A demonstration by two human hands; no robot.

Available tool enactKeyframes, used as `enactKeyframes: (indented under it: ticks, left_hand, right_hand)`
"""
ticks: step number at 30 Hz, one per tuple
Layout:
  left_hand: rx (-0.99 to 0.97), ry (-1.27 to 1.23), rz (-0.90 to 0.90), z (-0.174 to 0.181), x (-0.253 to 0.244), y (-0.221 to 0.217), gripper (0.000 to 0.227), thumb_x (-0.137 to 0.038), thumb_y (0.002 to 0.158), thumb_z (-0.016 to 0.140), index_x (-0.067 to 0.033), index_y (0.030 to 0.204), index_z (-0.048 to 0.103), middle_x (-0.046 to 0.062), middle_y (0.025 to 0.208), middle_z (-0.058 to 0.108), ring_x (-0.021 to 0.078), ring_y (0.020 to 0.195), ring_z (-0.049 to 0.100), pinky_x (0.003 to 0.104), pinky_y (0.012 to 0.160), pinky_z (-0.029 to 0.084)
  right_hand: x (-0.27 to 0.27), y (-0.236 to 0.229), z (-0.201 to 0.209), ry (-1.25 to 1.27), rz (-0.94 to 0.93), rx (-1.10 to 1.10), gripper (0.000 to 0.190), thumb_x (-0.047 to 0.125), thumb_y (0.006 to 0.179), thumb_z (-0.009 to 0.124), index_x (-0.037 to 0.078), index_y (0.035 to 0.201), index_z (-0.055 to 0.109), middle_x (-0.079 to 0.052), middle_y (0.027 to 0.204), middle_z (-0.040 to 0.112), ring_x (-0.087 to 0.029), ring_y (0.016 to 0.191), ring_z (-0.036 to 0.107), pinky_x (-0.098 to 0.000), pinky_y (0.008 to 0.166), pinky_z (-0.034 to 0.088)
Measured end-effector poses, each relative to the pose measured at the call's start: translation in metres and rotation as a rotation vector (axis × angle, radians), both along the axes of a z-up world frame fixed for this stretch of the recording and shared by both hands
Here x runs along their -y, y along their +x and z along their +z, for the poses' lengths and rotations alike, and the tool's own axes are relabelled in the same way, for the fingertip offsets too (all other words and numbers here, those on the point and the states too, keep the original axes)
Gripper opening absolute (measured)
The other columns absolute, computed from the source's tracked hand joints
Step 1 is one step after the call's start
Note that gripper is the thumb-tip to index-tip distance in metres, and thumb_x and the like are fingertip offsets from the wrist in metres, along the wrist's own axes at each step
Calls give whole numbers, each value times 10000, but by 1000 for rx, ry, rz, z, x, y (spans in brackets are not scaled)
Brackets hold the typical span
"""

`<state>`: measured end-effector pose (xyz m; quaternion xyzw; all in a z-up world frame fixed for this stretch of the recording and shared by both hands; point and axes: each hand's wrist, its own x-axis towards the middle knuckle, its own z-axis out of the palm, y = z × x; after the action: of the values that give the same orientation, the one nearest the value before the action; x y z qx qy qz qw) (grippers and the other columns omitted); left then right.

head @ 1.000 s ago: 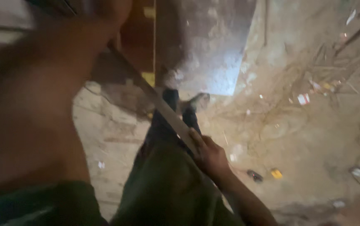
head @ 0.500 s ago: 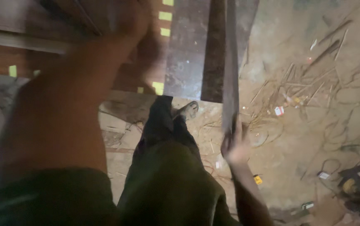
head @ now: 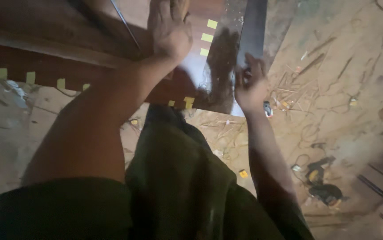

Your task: The person sands a wooden frame using a hand saw, moving it back and forth along the edges. They then use a pencil to mark the wood and continue sanding.

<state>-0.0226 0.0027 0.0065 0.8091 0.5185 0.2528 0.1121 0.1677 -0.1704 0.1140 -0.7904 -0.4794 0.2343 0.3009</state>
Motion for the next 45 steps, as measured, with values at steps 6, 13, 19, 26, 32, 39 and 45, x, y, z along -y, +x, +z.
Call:
enactKeyframes:
  ticks: [6,13,19,26,32,39,45]
  left_hand:
    - [93,-217,-29,13,-2,-8,618,-283,996,686,23,1470,434,213,1225,498,387,1114,526,539,977,444]
    - [334,-601,-61,49,-9,-27,499,-249,1056,630,39,1444,506,266,1313,566,428,1217,546,502,1044,465]
    - [177,-645,-223,76,-19,-115,435,-248,970,598,-31,1346,631,205,1364,615,424,1270,567,532,1089,456]
    - [-66,-502,-304,80,63,-123,647,-463,860,719,-14,1322,654,260,1307,566,479,1226,471,692,1043,304]
    - [-7,-540,-155,64,76,-108,511,-422,869,793,-32,1180,679,189,1230,597,406,1247,507,633,1079,306]
    - [25,-615,-106,72,78,-106,456,-384,871,776,-53,1170,682,132,1206,629,352,1268,522,615,1128,290]
    - [-27,-376,-162,91,51,-68,614,-318,907,696,-77,1462,593,254,1306,559,450,1132,531,628,931,417]
  right_hand:
    - [-136,-36,-17,-41,-8,-330,430,247,1048,687,11,1391,581,-159,1157,758,-220,991,730,-361,860,590]
    - [-197,-52,-57,-178,158,-148,381,286,934,822,-6,1132,678,-134,1047,779,-237,925,757,-380,797,616]
    - [-207,-38,-75,-331,274,-216,268,197,1017,750,1,1182,671,-118,1044,745,-214,904,735,-325,768,611]
    - [-210,-37,-63,-563,88,-447,311,203,976,706,-15,1172,600,-146,959,727,-204,748,726,-336,629,622]
    - [-220,-43,-55,-337,316,-191,347,251,1026,779,-45,1180,682,-197,1021,776,-206,840,764,-323,727,622]
    - [-218,-56,-30,-636,132,-237,365,317,984,691,-2,1161,697,-173,954,768,-216,785,760,-353,719,629]
    - [-213,-50,-38,-509,201,-172,388,366,934,706,18,1105,721,-166,957,764,-246,841,768,-367,781,613]
